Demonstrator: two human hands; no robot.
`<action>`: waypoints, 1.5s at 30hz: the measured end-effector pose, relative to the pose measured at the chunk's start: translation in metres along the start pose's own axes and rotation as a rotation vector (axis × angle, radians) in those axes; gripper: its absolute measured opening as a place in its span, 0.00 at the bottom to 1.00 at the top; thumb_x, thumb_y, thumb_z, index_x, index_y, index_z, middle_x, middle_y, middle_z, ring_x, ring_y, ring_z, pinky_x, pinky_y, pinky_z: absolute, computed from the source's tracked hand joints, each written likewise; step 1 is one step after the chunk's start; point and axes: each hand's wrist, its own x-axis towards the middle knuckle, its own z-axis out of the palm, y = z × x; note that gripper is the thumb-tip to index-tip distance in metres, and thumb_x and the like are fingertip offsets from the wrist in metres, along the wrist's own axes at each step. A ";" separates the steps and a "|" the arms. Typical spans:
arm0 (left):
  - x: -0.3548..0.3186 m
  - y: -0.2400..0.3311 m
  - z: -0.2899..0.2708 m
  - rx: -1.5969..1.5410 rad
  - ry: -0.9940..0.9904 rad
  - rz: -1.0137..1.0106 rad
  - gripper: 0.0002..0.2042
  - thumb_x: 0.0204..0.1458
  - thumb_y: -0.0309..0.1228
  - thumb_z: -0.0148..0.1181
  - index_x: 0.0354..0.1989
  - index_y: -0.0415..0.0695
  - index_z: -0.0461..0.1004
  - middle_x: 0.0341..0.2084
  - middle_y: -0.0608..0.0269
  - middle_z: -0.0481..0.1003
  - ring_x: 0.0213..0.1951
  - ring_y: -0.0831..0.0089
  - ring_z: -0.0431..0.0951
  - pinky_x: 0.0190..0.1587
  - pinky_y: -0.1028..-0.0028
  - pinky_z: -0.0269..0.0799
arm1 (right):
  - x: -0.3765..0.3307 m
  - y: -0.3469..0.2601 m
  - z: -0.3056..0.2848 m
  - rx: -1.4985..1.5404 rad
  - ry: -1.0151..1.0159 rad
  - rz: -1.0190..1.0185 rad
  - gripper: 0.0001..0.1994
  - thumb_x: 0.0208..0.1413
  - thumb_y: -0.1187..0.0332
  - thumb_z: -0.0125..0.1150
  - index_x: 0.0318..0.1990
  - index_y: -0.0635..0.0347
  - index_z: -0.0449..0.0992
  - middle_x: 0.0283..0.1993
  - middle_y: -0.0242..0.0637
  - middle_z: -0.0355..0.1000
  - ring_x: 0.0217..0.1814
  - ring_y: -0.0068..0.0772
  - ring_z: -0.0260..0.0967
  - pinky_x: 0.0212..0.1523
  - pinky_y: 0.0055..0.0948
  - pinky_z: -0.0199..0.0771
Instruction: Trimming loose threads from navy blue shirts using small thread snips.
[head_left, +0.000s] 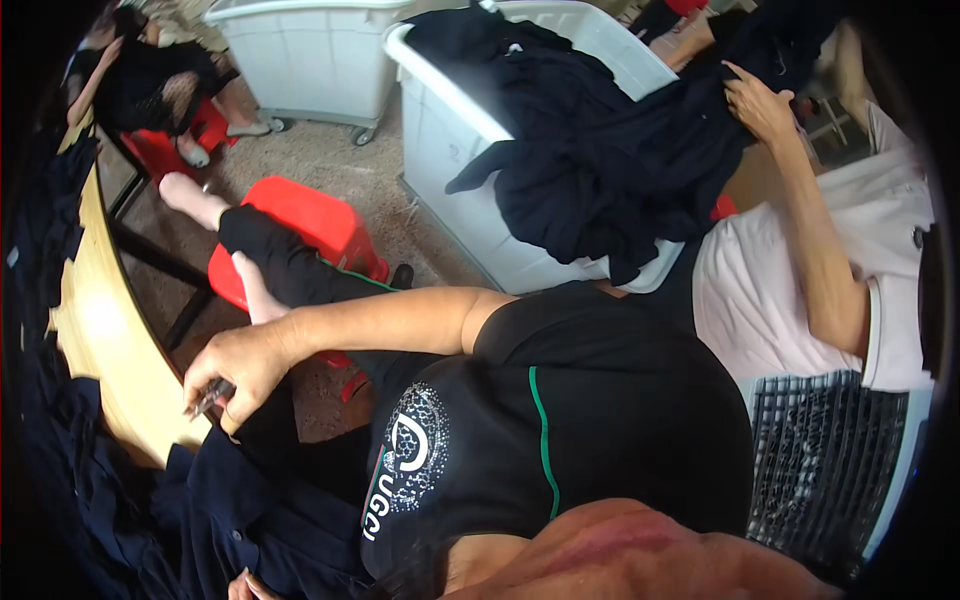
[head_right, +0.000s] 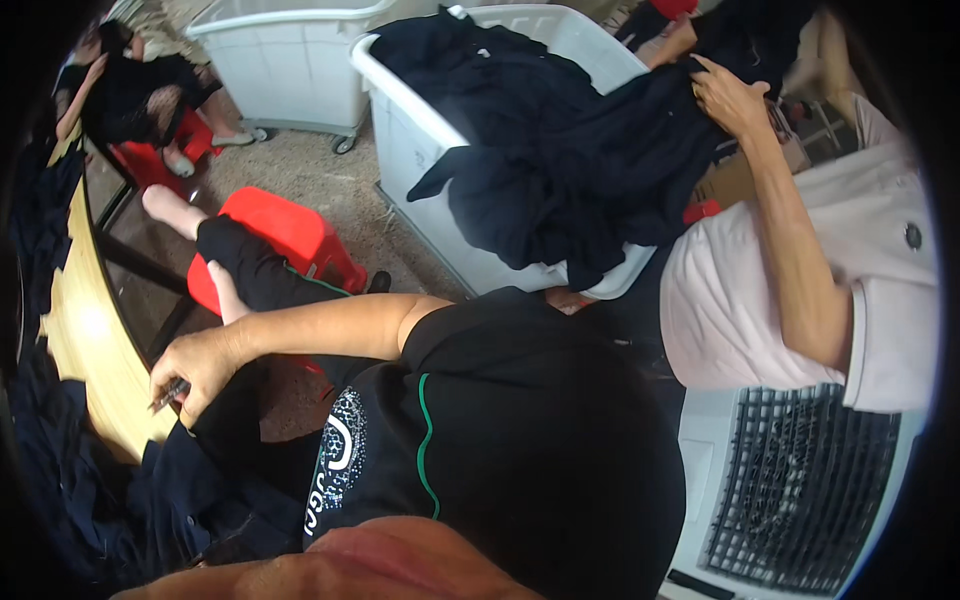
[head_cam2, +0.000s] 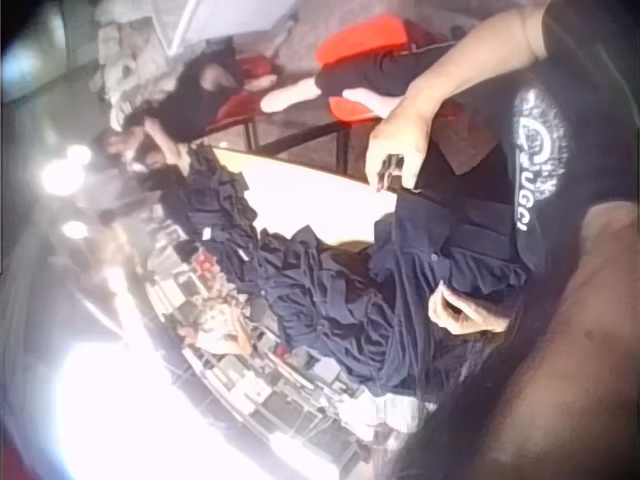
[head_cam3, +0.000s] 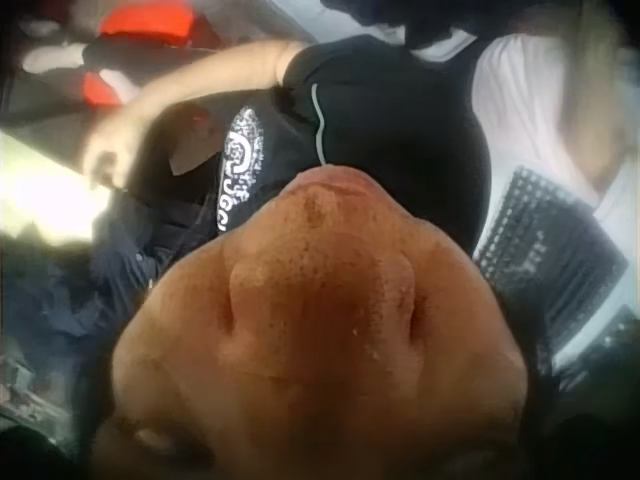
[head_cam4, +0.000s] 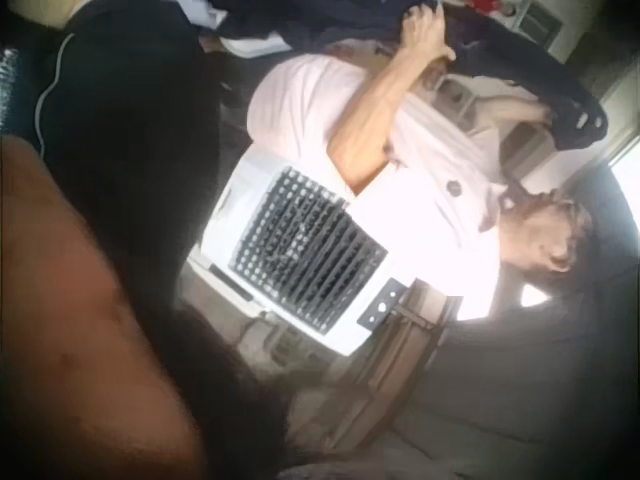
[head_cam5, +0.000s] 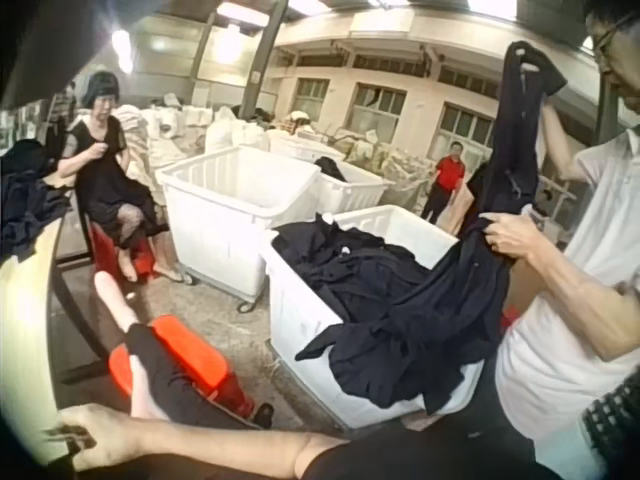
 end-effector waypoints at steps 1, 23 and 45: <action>0.009 0.029 0.009 0.359 -0.016 -0.485 0.05 0.56 0.24 0.63 0.31 0.34 0.77 0.28 0.55 0.73 0.33 0.64 0.72 0.40 0.65 0.68 | -0.003 0.002 0.003 0.043 0.024 -0.006 0.24 0.44 0.61 0.75 0.50 0.61 0.79 0.33 0.35 0.77 0.34 0.29 0.75 0.39 0.29 0.75; -0.011 -0.044 0.052 0.410 0.117 -0.750 0.07 0.62 0.26 0.56 0.40 0.34 0.76 0.38 0.55 0.76 0.41 0.65 0.75 0.49 0.67 0.70 | -0.025 -0.014 0.078 0.197 -0.036 0.067 0.40 0.40 0.55 0.79 0.63 0.55 0.68 0.29 0.31 0.67 0.31 0.27 0.66 0.35 0.28 0.69; -0.019 0.065 0.032 0.582 0.614 -0.624 0.03 0.61 0.20 0.55 0.41 0.36 0.73 0.40 0.59 0.74 0.41 0.75 0.75 0.47 0.79 0.69 | -0.019 -0.054 0.020 0.180 -0.048 0.023 0.27 0.53 0.71 0.66 0.61 0.68 0.68 0.30 0.27 0.63 0.33 0.17 0.63 0.35 0.16 0.63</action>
